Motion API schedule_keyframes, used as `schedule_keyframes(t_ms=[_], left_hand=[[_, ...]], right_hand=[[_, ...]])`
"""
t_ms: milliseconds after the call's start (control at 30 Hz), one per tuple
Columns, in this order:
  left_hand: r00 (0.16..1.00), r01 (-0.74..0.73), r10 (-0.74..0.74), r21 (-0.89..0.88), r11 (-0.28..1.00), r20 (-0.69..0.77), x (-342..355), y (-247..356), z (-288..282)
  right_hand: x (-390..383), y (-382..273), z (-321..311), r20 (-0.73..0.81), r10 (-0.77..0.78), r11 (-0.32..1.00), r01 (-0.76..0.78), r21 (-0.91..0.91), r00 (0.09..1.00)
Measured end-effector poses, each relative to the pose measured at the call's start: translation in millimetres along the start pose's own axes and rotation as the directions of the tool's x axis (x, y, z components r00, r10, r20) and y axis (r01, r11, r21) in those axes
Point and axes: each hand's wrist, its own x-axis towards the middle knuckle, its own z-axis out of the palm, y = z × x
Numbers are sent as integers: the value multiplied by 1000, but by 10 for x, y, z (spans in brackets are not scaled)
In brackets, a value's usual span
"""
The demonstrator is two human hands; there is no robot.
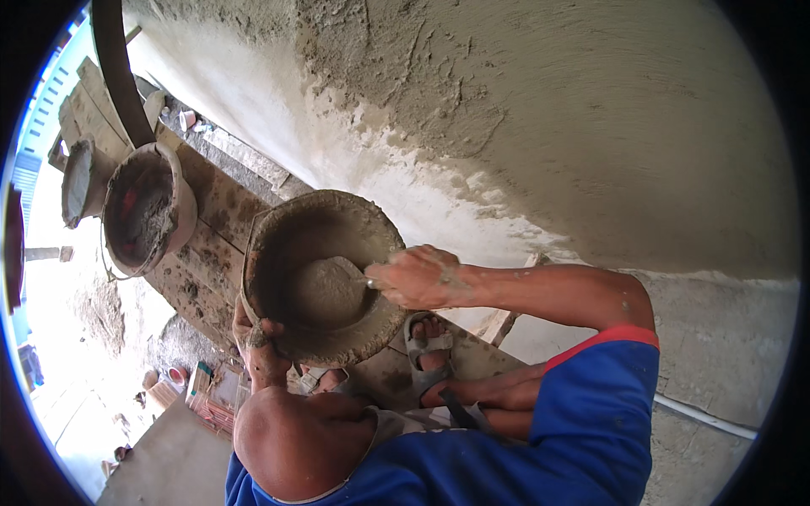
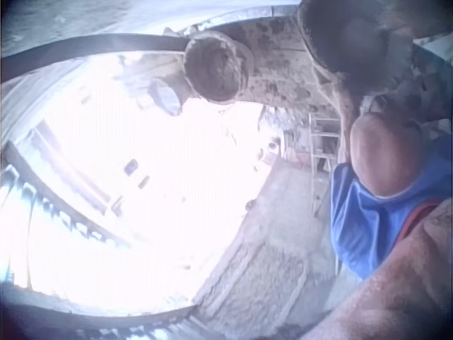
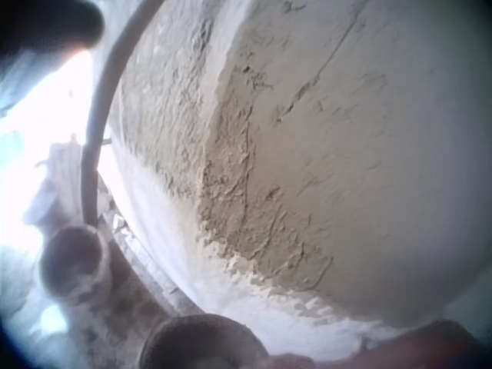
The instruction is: The person levels wet plaster on a wall using a long wooden board, then scoops more plaster from a bucket using a trowel and applies it to a rough section of the wall.
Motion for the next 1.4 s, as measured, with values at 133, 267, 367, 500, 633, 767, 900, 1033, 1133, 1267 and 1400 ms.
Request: schedule_keyframes(t_ms=[133, 267, 367, 500, 633, 767, 900, 1033, 1133, 1267, 1400], left_hand=[[999, 10, -10, -12, 1000, -31, -39, -43, -148], [1000, 13, -13, -60, 998, -2, -30, -62, -212], [1000, -18, 19, -28, 999, 19, -30, -65, -310], [999, -48, 47, 8, 999, 17, -44, -55, -256], [999, -37, 37, -11, 999, 24, -25, -88, -169], [1000, -27, 27, 51, 998, 8, -55, -124, -238], [998, -59, 58, -30, 998, -38, -66, -50, 56], [999, -24, 24, -6, 1000, 24, -29, 44, 216], [999, -21, 23, -66, 998, 40, -22, 94, 361], [997, -40, 43, -48, 998, 58, 18, 199, 392], [996, -73, 71, 25, 997, 53, 33, 255, 332]], right_hand=[[-357, 255, 106, -374, -96, 970, 171, 174, 922], [-921, 335, -173, -420, 7, 943, 134, 305, 908], [-1246, 563, -312, -354, 39, 899, 121, 420, 935], [-1426, 1112, -211, -115, 237, 812, -132, 568, 965], [-1747, 1715, -161, -437, 606, 777, -375, 506, 665], [-2126, 1096, -725, -576, 554, 832, -367, 417, 601], [-1714, 622, -699, -519, 181, 983, -140, 117, 835], [-954, 115, -489, -488, -114, 937, -70, -342, 866], [-361, 44, -244, -454, -158, 839, -124, -530, 877], [-110, 43, -96, -109, 14, 967, -41, -251, 994], [-221, 99, -236, -178, -31, 999, 37, 35, 984]])
